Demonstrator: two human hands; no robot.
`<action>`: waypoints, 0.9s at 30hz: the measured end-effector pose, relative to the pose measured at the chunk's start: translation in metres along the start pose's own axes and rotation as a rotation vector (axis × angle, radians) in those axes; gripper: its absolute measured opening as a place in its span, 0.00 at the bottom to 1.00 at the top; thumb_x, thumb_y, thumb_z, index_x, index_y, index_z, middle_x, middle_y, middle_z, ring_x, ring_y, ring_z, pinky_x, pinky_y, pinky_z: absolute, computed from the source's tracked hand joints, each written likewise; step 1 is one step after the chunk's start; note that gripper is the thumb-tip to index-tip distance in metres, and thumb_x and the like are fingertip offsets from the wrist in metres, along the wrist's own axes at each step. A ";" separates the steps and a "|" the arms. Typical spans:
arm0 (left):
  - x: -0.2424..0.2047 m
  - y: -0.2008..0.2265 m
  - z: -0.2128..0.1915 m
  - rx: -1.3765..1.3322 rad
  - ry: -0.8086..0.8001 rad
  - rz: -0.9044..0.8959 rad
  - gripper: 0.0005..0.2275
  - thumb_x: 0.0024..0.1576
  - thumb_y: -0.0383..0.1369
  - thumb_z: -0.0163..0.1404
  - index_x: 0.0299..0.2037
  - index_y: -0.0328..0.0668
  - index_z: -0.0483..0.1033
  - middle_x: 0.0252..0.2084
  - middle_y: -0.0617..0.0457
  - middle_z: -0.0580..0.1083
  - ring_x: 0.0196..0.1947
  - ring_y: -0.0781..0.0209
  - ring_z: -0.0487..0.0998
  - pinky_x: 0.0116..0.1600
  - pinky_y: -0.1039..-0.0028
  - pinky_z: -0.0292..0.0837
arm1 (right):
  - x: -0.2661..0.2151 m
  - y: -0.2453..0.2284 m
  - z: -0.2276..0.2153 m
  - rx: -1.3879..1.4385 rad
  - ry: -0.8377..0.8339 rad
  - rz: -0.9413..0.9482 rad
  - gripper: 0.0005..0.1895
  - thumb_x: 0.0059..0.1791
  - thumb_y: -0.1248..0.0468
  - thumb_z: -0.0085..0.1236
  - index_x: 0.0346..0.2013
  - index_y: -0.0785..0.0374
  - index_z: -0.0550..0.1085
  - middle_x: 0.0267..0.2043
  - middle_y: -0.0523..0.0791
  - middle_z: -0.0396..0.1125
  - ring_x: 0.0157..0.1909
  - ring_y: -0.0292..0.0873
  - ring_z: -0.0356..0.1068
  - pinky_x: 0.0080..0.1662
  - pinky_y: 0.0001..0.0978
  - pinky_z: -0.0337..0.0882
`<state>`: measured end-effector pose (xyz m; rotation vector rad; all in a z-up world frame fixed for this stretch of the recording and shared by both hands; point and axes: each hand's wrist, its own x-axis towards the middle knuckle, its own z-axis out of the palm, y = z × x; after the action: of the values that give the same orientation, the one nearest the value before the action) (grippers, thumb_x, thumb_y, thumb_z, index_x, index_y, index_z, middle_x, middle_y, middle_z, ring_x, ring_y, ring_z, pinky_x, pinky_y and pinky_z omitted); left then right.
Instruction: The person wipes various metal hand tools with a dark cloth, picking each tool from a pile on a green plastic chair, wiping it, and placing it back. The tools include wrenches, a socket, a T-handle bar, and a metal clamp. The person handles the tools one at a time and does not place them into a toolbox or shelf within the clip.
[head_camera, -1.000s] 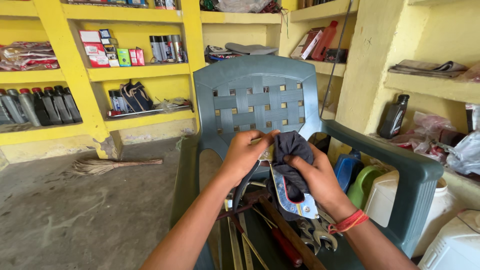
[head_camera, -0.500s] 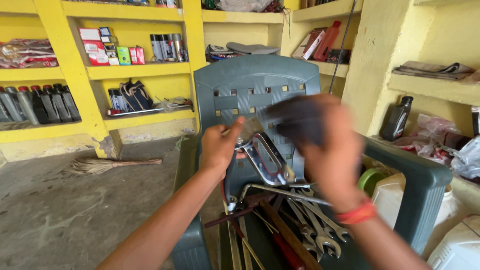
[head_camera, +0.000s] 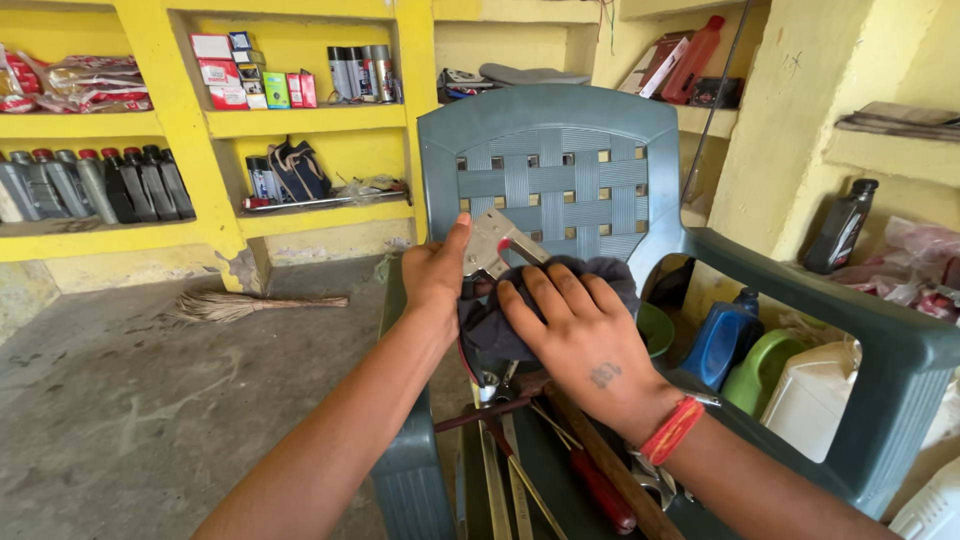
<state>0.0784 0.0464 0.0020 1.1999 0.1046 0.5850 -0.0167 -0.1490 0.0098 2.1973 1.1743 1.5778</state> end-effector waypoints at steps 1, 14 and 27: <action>-0.005 0.003 0.000 -0.009 -0.024 -0.029 0.19 0.54 0.43 0.60 0.24 0.29 0.74 0.25 0.46 0.76 0.19 0.56 0.76 0.22 0.66 0.76 | -0.004 0.004 0.000 0.031 -0.006 -0.014 0.27 0.43 0.66 0.54 0.58 0.61 0.72 0.58 0.52 0.69 0.59 0.52 0.68 0.54 0.40 0.67; -0.040 0.020 0.012 0.242 -0.191 0.294 0.21 0.56 0.46 0.56 0.30 0.27 0.79 0.24 0.48 0.78 0.21 0.66 0.79 0.23 0.73 0.81 | -0.029 0.083 -0.004 0.721 0.186 0.882 0.25 0.46 0.68 0.67 0.55 0.59 0.68 0.47 0.49 0.73 0.45 0.50 0.76 0.48 0.35 0.75; -0.032 0.017 0.011 0.126 0.028 0.185 0.19 0.56 0.45 0.57 0.28 0.30 0.78 0.24 0.49 0.76 0.20 0.64 0.78 0.22 0.69 0.81 | 0.013 -0.003 0.003 0.434 -0.040 0.610 0.22 0.38 0.70 0.67 0.44 0.59 0.70 0.41 0.50 0.70 0.45 0.59 0.71 0.42 0.50 0.72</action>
<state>0.0486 0.0261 0.0144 1.3326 0.0550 0.7663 -0.0143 -0.1373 0.0165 3.0806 0.9507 1.5632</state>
